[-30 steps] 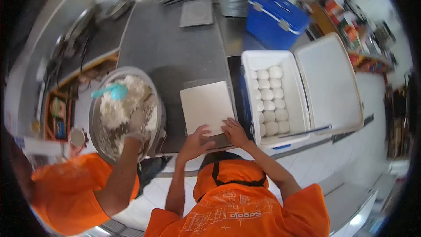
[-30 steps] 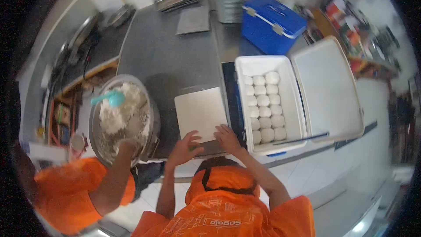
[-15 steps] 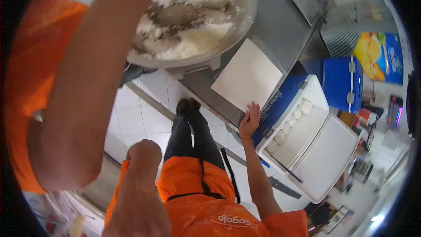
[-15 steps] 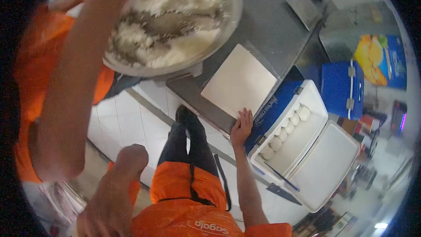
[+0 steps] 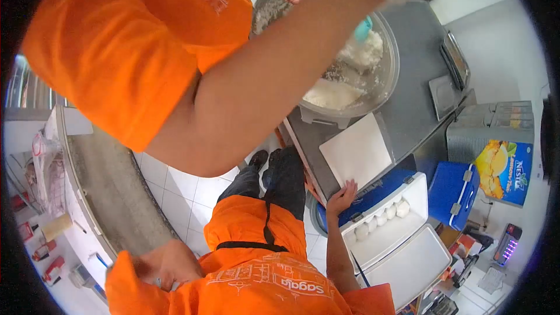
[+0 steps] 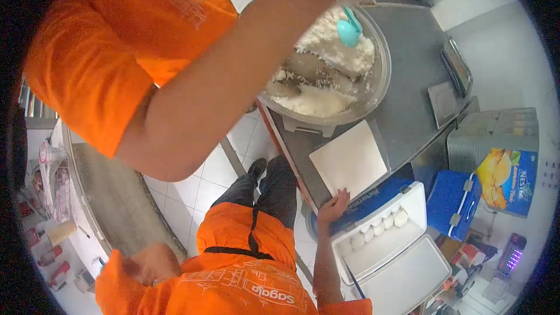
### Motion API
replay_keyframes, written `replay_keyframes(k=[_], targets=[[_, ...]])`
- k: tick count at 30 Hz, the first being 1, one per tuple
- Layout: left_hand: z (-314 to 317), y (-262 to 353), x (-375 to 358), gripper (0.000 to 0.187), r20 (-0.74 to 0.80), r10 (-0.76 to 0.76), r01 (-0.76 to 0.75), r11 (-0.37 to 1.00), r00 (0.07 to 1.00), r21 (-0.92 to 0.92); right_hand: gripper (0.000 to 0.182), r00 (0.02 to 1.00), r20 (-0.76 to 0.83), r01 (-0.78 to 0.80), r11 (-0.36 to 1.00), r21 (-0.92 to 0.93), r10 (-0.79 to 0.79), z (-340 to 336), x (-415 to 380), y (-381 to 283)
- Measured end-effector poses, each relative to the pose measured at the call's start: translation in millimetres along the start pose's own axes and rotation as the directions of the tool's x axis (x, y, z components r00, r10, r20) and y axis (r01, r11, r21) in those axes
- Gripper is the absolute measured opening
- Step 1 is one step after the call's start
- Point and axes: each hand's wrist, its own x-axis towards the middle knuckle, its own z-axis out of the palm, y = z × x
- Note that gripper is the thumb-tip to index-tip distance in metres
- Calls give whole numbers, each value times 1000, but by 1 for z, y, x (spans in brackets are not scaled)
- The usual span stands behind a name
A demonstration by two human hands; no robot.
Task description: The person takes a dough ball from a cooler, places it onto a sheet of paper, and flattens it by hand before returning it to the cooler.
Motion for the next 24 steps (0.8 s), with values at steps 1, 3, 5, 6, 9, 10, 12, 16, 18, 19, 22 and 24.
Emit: replay_keyframes(k=[1, 3, 5, 6, 9, 10, 12, 16, 18, 19, 22, 24], targets=[[-11, 9, 8, 23, -64, 21, -17, 998, 998, 67, 29, 1000, 11, -9, 1000, -9, 10, 0, -1, 2], [-31, 27, 30, 26, -147, 67, -44, 987, 987, 155, 29, 999, 38, -36, 999, -40, 38, -2, 0, 0], [-34, 22, 36, 31, -180, 66, -33, 983, 982, 180, 29, 1000, 5, -16, 999, -48, 16, 0, -2, 5], [-39, 26, 43, 33, -198, 85, -46, 980, 976, 194, 28, 1000, 0, 4, 998, -56, -4, 0, -1, 3], [-17, -17, 50, 42, -177, -11, 31, 993, 984, 110, 27, 1000, -27, -9, 999, -32, 8, 2, 0, 8], [-1, -40, 49, 45, -150, -70, 81, 994, 986, 67, 26, 1000, -11, -14, 999, -32, 14, 0, -1, 7], [36, -92, 50, 51, -76, -235, 236, 972, 969, 3, 24, 999, -41, -21, 1000, -18, 21, -1, 0, 3], [56, -237, 65, 63, -315, -574, 652, 705, 756, 279, 23, 999, -29, -22, 999, -28, 21, -5, 3, 1], [42, -305, 72, 69, -354, -368, 509, 560, 860, 653, 23, 998, -43, -40, 999, -19, 39, -1, -2, 4], [31, -328, 78, 74, -292, -160, 327, 289, 943, 900, 22, 998, -57, -20, 1000, -12, 19, 0, -4, 6], [15, -355, 91, 71, -231, -265, 290, 210, 936, 934, 20, 997, -73, -42, 998, -45, 39, 0, -5, 11], [13, -370, 93, 67, -216, -348, 275, 129, 912, 953, 18, 993, -48, -103, 994, 27, 104, -1, -5, 10]])
